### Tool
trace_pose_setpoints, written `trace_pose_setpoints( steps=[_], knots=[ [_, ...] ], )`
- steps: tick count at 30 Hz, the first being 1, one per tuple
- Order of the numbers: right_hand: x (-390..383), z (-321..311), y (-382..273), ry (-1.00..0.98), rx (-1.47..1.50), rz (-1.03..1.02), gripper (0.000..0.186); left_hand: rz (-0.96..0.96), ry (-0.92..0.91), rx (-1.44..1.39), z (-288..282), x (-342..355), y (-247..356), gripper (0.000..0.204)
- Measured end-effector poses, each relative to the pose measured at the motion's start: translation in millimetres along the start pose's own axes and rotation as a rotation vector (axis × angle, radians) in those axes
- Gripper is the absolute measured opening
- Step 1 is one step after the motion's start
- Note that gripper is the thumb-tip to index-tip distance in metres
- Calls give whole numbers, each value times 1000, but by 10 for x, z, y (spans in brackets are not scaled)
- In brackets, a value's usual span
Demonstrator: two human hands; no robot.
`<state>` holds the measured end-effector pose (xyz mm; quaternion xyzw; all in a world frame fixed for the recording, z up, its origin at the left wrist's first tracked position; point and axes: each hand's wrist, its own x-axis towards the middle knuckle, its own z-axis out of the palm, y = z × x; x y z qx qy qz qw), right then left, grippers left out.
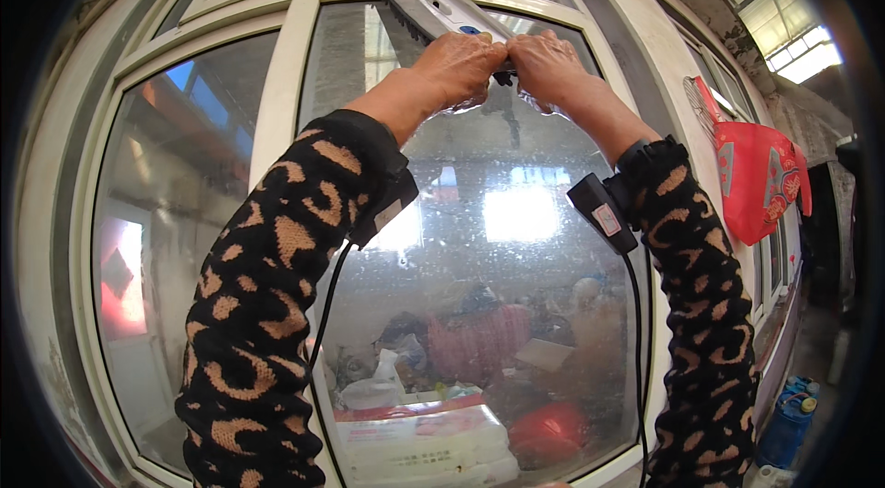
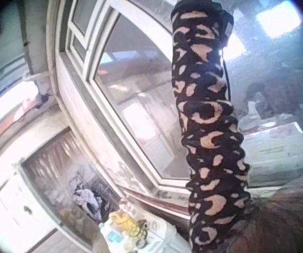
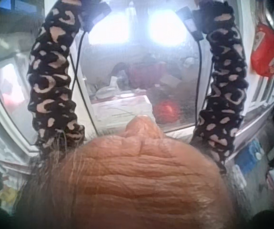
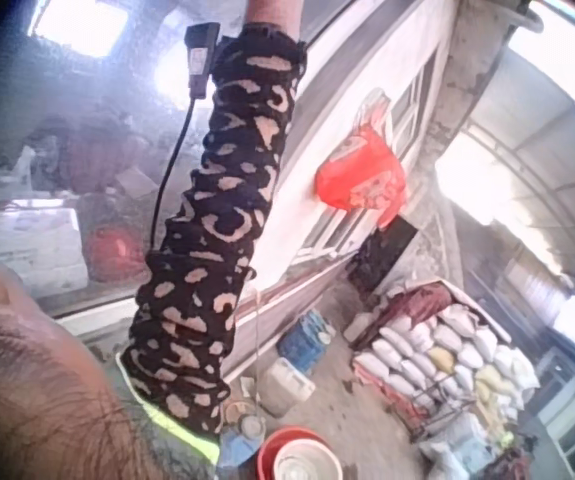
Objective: The person washes a cloth in a blue bucket, then uses a magnetic window cleaner to wipe the exterior glass of a large window. They move the tool across the pane in vertical and horizontal strokes, then rinse the cloth again.
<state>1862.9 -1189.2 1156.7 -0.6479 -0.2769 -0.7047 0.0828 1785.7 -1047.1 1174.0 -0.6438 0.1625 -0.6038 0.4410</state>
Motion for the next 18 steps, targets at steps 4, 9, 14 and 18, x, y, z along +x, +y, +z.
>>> trace_pose_setpoints(
  steps=[4,9,14,18],
  knots=[
    [-9,-7,421,-49,-67,21,27,39,30,-68,78,330,183,32],
    [-449,126,647,-26,-83,17,23,81,-36,-187,191,342,519,31],
    [-1444,536,106,66,-81,-46,22,253,-142,-296,302,-395,878,51],
    [-2208,568,-510,-106,-66,-77,36,395,-231,-423,263,-1211,1109,69]
  ],
)
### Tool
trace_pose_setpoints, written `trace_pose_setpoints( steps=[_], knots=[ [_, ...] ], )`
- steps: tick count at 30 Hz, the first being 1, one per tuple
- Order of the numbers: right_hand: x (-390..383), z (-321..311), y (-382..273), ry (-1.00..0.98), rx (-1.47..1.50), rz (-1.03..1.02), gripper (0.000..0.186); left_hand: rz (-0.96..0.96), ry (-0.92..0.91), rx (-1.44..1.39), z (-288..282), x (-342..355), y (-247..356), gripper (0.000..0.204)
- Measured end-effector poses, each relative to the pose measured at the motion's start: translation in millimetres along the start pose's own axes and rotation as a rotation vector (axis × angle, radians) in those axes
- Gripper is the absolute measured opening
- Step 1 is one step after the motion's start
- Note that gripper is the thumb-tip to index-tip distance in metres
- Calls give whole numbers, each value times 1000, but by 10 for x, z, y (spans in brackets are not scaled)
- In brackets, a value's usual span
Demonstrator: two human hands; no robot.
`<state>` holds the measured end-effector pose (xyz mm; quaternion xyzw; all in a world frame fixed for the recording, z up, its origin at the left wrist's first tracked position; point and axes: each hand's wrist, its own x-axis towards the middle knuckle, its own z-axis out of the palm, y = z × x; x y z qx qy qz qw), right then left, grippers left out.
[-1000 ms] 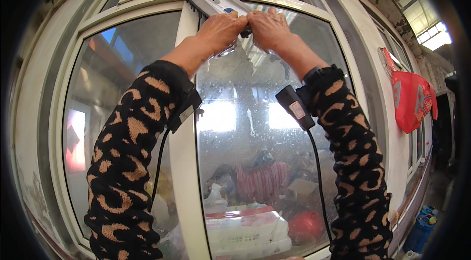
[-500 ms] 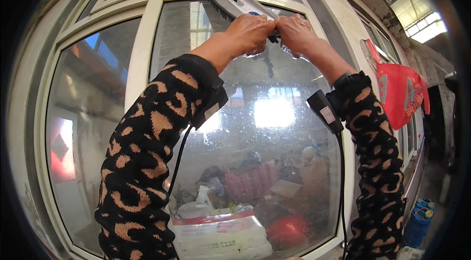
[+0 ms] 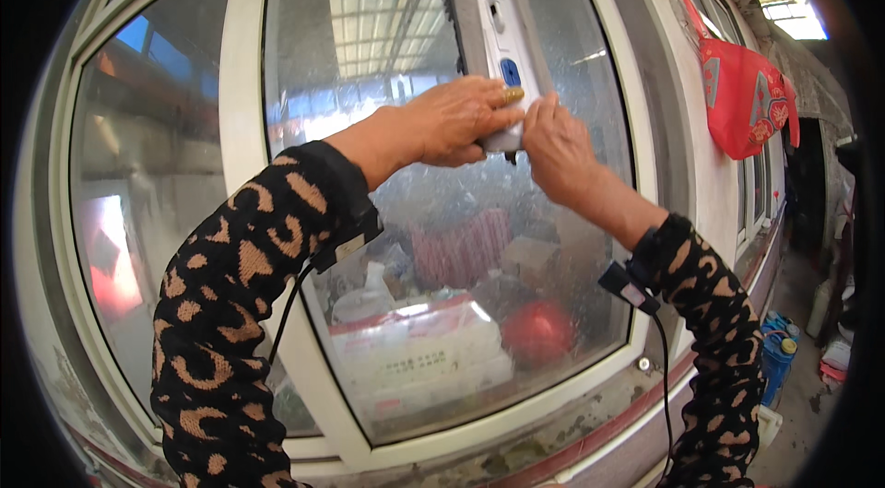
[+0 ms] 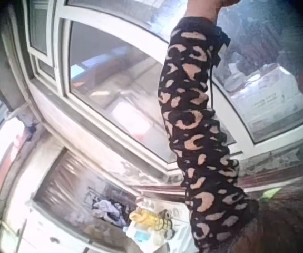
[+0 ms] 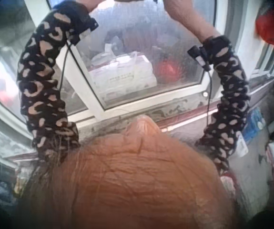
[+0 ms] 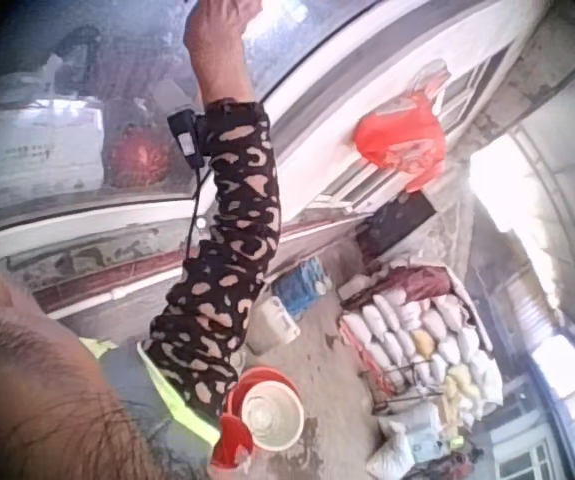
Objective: The person washes a cloth in a blue bucket, then uses a magnetic window cleaner to wipe the exterior glass of a large window. They move the tool across the pane in vertical and horizontal strokes, then rinse the cloth again.
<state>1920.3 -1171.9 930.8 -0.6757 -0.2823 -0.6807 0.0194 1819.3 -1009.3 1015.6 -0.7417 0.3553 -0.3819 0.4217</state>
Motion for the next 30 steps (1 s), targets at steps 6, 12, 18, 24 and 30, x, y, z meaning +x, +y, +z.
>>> trace_pose_setpoints(
  steps=[6,12,18,24,30],
  knots=[
    [-779,-177,-891,-203,-95,-23,63,164,-122,-222,46,-753,559,72],
    [-1250,-413,-1825,-155,-148,-79,52,146,-194,-433,1,-1539,977,69],
    [-1603,-497,-2560,-134,-180,-136,48,104,-254,-502,-49,-2167,1372,63],
    [-1767,-564,-2584,-193,288,-1,71,25,-284,-588,-88,-2219,1337,54],
    [-1582,-581,-1498,-209,185,-281,74,20,-252,-659,-72,-2215,1268,48]
  ],
)
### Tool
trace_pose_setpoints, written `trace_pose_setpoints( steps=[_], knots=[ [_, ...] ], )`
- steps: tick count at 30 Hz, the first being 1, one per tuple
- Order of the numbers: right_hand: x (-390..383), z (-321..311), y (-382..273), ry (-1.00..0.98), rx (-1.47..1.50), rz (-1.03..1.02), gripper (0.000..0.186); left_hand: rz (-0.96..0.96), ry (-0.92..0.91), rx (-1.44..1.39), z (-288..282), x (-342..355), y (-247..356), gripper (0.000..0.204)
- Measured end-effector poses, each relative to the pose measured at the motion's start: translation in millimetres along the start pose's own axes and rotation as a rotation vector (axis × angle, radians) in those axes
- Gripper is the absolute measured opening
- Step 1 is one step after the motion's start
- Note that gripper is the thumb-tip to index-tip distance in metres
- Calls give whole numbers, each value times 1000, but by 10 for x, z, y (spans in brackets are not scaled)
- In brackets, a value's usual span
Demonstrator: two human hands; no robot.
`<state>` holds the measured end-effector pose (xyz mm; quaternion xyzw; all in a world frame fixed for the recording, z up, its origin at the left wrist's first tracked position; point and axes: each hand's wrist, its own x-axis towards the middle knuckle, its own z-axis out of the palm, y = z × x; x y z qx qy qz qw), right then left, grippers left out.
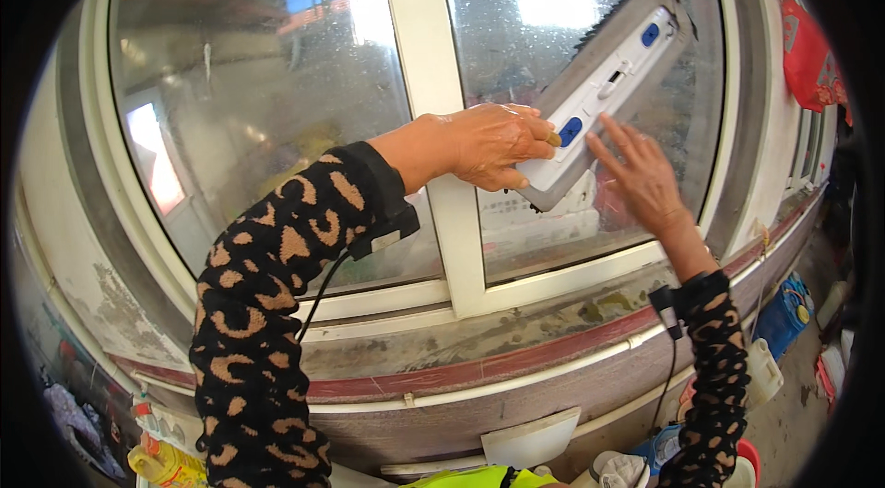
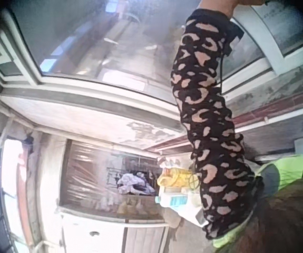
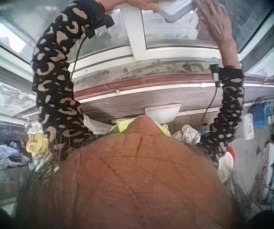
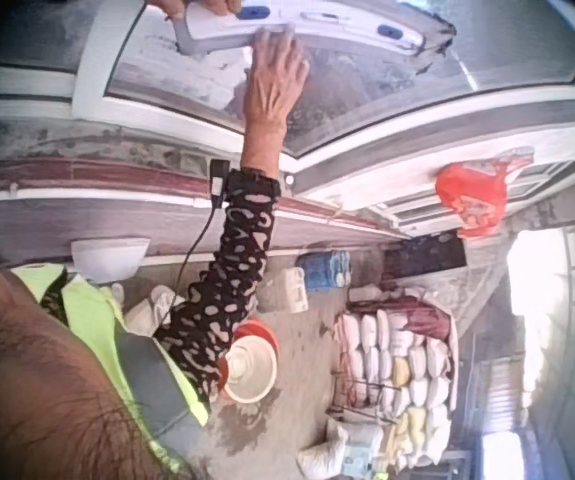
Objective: The person washes a cloth in a blue bucket, then uses a magnetic window cleaner to wipe the exterior glass of a large window. They move the tool across the pane in vertical and horizontal strokes, then rinse the cloth again.
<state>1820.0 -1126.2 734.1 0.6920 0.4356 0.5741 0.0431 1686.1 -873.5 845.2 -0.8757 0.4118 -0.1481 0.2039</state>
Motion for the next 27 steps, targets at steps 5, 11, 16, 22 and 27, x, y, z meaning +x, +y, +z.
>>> trace_pose_setpoints(
  steps=[5,11,16,22,27],
  knots=[
    [210,30,457,114,-1,-95,72,-48,-11,-43,-26,-29,12,47],
    [468,-70,635,106,7,-58,149,-82,19,-90,9,-114,183,47],
    [593,-31,697,54,112,-60,149,-238,226,-461,103,-137,267,54],
    [488,-15,623,84,188,-111,137,-310,463,-685,152,-198,417,56],
    [414,-6,501,54,276,-118,133,-418,332,-30,508,-135,753,76]
  ],
)
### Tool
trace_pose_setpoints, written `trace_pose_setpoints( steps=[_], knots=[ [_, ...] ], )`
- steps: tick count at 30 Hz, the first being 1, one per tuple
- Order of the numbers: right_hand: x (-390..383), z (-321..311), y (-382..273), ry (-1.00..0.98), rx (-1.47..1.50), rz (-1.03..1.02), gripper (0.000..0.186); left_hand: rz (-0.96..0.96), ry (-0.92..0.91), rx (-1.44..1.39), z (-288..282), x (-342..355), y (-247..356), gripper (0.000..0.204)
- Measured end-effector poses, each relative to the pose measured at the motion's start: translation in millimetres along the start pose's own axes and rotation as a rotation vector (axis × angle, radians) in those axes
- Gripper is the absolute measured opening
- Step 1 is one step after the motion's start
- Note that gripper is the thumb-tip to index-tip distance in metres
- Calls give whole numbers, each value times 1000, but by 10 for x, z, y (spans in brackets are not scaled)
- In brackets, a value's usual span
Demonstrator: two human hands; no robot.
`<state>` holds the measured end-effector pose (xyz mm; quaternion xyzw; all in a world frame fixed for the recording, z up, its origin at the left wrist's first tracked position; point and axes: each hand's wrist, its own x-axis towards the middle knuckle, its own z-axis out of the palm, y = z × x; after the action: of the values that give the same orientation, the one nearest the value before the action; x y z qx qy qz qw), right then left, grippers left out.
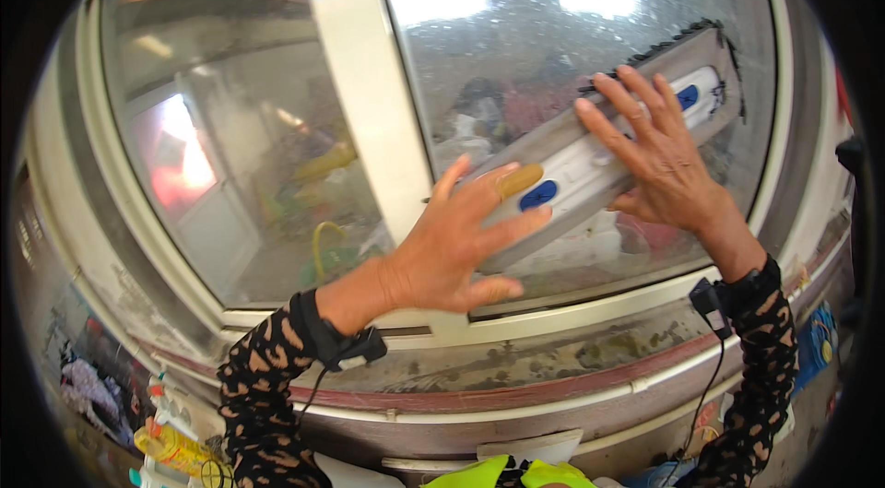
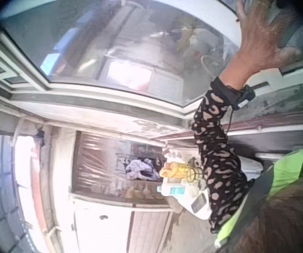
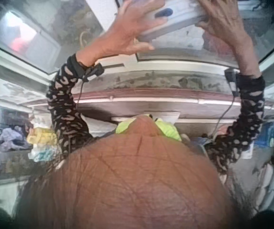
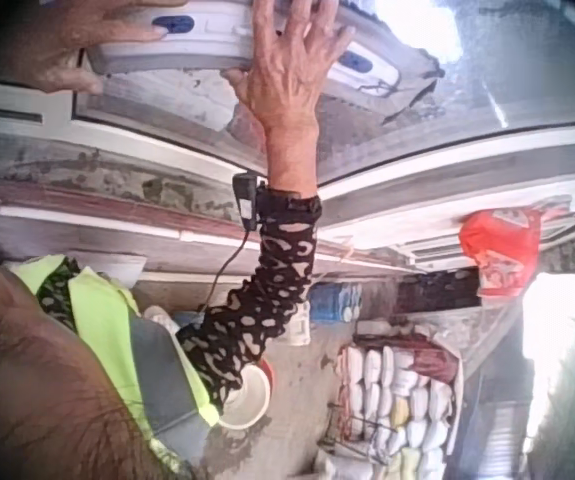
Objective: The person washes a cloth in a blue bucket, then uses a magnetic window cleaner to wipe the exterior glass of a large window. They move the tool across the pane in vertical and horizontal strokes, then rinse the cloth again.
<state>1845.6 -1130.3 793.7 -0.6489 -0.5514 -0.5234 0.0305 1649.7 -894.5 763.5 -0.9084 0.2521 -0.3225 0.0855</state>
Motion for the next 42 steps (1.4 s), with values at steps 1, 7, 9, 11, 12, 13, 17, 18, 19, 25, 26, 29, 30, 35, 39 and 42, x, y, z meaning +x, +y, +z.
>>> trace_pose_setpoints(
  steps=[1,7,9,11,12,13,17,18,19,25,26,29,30,35,39,42],
  knots=[
    [-14,20,-22,-15,12,6,134,-16,-43,168,105,-51,94,80],
    [-104,241,-98,23,112,-35,130,13,-28,501,443,-109,46,82],
    [-126,285,-47,-6,112,-49,129,57,-18,606,454,-80,46,84],
    [-116,261,52,-11,83,-41,128,123,11,610,384,53,16,81],
    [-80,246,99,10,92,-30,128,115,4,593,321,144,-4,82],
    [-25,225,152,24,100,-29,127,117,18,611,240,246,-34,82],
    [376,93,721,145,-43,-50,119,86,14,605,-246,734,-275,86],
    [492,42,896,161,-99,-69,117,101,26,624,-377,882,-337,86],
    [608,-19,1086,197,-131,-98,116,122,53,679,-503,1039,-382,87],
    [733,-446,1996,165,-277,-144,121,113,18,784,-806,1736,-407,90],
    [648,-440,2035,200,-238,-162,121,107,8,766,-771,1777,-384,91],
    [288,-369,2082,143,-187,-124,120,141,11,730,-559,1823,-300,91],
    [160,-338,2088,124,-181,-143,119,177,2,655,-466,1822,-261,89],
    [-649,-34,1862,-12,-158,24,111,216,-98,522,109,1803,5,85],
    [-1288,289,1403,-41,-11,191,137,230,-189,503,595,1541,228,86],
    [-1654,470,1028,-80,76,251,128,268,-183,485,948,1265,340,84]
  ],
)
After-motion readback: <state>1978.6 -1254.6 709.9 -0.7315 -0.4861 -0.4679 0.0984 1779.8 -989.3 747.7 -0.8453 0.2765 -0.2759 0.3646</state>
